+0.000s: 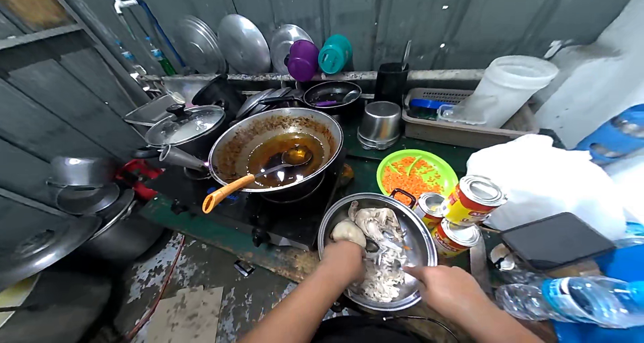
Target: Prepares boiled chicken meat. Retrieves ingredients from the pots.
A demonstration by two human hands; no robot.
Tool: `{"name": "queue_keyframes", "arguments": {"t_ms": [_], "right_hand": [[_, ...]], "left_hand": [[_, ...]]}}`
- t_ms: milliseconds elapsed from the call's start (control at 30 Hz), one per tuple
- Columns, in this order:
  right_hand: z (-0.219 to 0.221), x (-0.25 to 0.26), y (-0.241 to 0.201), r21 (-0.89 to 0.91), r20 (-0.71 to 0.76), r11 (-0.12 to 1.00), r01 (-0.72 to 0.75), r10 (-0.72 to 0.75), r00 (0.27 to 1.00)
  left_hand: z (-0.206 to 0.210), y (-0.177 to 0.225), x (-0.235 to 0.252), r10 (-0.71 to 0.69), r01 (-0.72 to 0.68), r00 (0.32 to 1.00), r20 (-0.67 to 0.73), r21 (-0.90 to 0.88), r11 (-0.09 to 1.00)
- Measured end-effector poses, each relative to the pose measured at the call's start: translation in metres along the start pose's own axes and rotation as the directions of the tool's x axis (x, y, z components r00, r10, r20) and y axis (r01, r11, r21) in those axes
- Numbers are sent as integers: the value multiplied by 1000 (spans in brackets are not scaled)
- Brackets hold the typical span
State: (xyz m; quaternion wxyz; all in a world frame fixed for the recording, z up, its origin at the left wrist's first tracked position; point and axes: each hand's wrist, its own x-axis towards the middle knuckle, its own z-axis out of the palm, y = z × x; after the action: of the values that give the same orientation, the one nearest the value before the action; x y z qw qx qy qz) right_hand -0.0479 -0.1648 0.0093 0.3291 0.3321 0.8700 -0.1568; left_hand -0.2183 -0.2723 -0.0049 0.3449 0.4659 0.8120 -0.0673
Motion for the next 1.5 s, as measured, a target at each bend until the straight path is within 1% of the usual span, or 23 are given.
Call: {"name": "queue_keyframes", "arguments": {"t_ms": [67,200,267,367,433,467,533,600,667,767,900,933,1067,1167,1233,1300,1400,1500], "right_hand": [[8,-2,-1,13,-4,1000,4,-4,1000],[6,-2,17,65,-34,998,14,-12,999],[5,-3,17,48,-47,999,3,-1,999],[17,-8,3,12,-33,998,58,-58,998],[21,-13,-1,20,-18,993,112,-112,994],[19,-16,1,29,-25,993,117,-117,993],[11,-18,9,65,-60,994,84,-80,995],[7,-11,13,84,-78,996,39,-33,996],[11,-1,8,99,-76,994,49,-42,996],[18,4,4,91,-91,993,77,-69,993],[9,-2,16,151,-162,984,96,-71,984],[6,-2,14,151,-155,984,96,-72,985],[6,-1,-6,4,-72,995,101,-101,992],[2,-5,3,-22,-22,996,83,-83,996],[1,-7,8,2,-53,998,66,-66,996],[5,-5,3,20,-84,996,84,-82,993],[12,5,3,-2,-58,997,83,-83,995],[1,-2,15,-57,-45,996,64,-66,997]], "left_hand": [[6,4,6,-1,1,1000,15,20,1000],[5,2,7,-43,41,998,35,54,998],[5,3,6,-37,36,999,25,70,997],[4,7,7,-29,28,1000,11,84,996],[1,4,6,-49,49,999,1,84,995],[-1,1,4,-63,63,998,-4,81,995],[-5,-7,2,-75,75,997,-11,45,996],[-6,-12,0,-40,40,999,-11,-33,999],[-1,-12,1,-5,5,1000,5,-69,998],[3,-11,5,-33,33,999,11,-35,999],[4,-17,6,-62,62,998,28,-19,998],[5,-17,7,-59,60,998,33,-19,998],[6,-16,11,-69,69,997,36,-12,998],[7,-18,10,-74,74,997,33,-16,997],[6,-16,11,-71,71,997,35,-9,997],[6,-15,12,-65,65,997,34,-2,998],[6,-17,10,-57,57,998,26,-5,998],[6,-16,6,-74,74,997,21,8,997]]}}
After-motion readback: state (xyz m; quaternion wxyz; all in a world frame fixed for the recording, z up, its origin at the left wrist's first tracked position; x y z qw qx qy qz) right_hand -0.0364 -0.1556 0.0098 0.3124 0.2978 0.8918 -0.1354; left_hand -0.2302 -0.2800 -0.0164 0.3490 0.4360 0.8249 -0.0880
